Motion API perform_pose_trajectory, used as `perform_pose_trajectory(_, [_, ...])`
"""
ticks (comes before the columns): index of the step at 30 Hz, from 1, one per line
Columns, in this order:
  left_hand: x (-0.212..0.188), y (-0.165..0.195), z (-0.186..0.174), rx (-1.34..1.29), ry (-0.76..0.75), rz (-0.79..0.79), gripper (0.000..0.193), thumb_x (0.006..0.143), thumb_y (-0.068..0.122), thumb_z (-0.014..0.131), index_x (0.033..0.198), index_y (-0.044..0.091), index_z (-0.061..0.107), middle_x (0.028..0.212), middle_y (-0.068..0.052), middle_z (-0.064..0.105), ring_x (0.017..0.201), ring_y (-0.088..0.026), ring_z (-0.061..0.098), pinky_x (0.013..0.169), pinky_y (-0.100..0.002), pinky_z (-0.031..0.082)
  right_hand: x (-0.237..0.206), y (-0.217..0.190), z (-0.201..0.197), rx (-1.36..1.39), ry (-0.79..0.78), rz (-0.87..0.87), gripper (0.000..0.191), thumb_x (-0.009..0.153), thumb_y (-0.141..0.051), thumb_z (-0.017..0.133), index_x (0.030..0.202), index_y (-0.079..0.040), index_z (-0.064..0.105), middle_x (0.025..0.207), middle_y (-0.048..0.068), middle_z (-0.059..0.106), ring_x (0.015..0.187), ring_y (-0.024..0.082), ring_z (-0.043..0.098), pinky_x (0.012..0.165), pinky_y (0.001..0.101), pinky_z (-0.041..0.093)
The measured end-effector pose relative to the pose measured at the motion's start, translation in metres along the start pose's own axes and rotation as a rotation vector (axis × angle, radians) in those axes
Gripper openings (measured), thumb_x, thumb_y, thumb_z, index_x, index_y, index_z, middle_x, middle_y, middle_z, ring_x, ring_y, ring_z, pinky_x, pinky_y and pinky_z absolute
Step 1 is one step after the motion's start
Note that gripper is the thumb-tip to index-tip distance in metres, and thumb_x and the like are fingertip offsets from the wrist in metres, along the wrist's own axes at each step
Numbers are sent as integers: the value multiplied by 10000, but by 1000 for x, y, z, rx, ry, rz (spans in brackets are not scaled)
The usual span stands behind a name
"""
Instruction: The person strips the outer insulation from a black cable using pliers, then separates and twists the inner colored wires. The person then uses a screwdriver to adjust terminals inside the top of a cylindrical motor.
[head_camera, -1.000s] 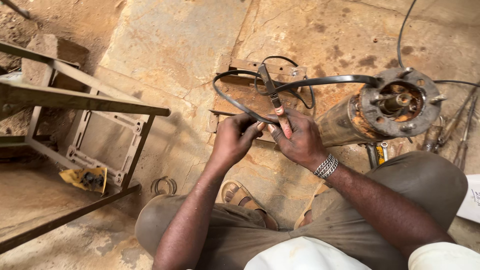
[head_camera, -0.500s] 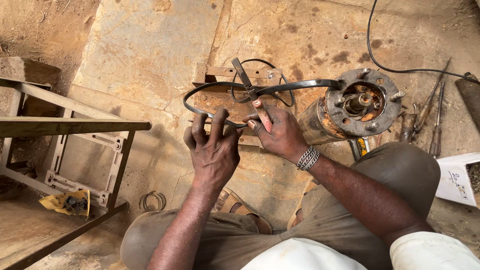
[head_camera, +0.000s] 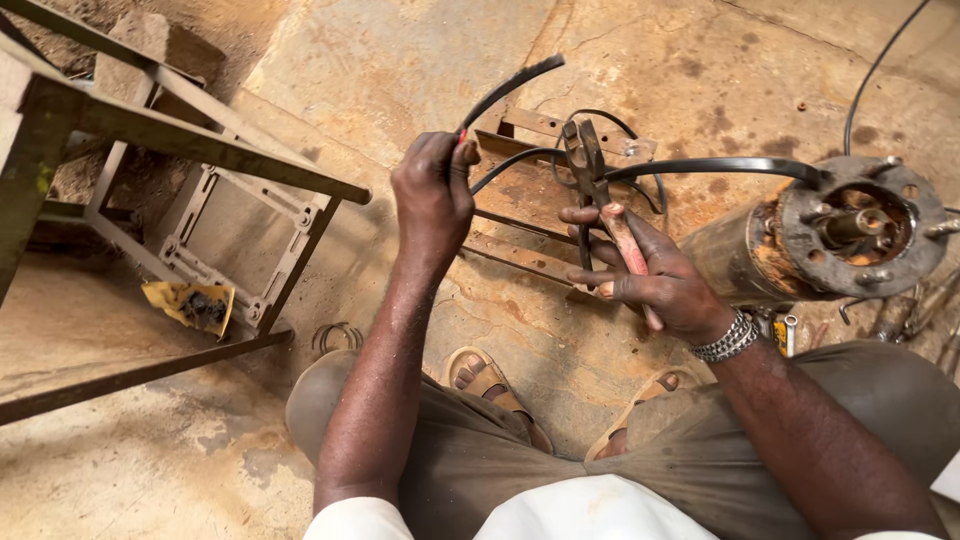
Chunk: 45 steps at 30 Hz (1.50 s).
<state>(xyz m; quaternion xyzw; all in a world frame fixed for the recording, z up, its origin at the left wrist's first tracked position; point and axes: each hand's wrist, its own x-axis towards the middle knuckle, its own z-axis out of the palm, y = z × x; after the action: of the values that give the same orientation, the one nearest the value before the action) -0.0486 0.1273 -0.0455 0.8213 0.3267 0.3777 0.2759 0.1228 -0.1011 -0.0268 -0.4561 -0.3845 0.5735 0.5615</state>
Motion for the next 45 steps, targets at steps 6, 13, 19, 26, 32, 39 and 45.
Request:
perform_pose_trajectory(6, [-21,23,18,24,-108,176,94,1022,94,668,1008,3,688,1005,-159,692,893,-225,703,720,-337,617,4,10,9,49,83,144,893,746,91,557,1569,-126,286,1650,79,319,1551,318,297,1063,530,535])
perform_pose_trajectory(13, [-24,47,11,81,-35,221,131,996,105,656,1035,-20,644,1033,-175,639,942,-324,642,800,-461,533,4,25,3,-399,127,171,786,714,-3,613,1485,-110,499,1379,74,559,1293,225,543,1045,432,523])
perform_pose_trajectory(19, [-5,24,-9,-11,44,-32,116,1055,85,577,1021,-9,635,959,-153,666,841,-249,677,741,-398,550,5,35,19,-987,143,236,408,804,-161,721,1184,-76,601,1090,108,624,1085,270,637,964,437,528])
perform_pose_trajectory(26, [-3,-5,-17,-676,150,-84,235,1145,167,496,1029,16,634,1195,-149,750,961,-142,711,865,-368,581,-8,21,15,-412,145,-369,606,782,-89,823,1167,-55,356,1136,114,525,1026,199,726,852,389,683])
perform_pose_trajectory(32, [-3,9,-13,-519,25,-142,267,1123,211,522,950,47,640,943,-91,791,694,-55,636,591,-276,542,9,43,13,-103,98,87,58,898,16,678,913,-6,626,1302,137,668,984,239,737,842,430,646])
perform_pose_trajectory(39, [-8,41,-9,-304,-212,-21,198,1063,135,575,938,18,674,811,-71,772,760,-143,766,653,-319,591,9,29,12,-335,148,126,756,763,73,569,1493,-123,529,1311,108,646,1178,176,648,1101,376,508])
perform_pose_trajectory(45, [-8,48,-8,-277,-276,-42,168,1038,103,580,927,14,670,790,-87,760,725,-187,770,631,-345,573,11,32,10,-413,93,48,897,691,65,464,1568,-123,428,1515,101,500,1359,204,528,1148,399,485])
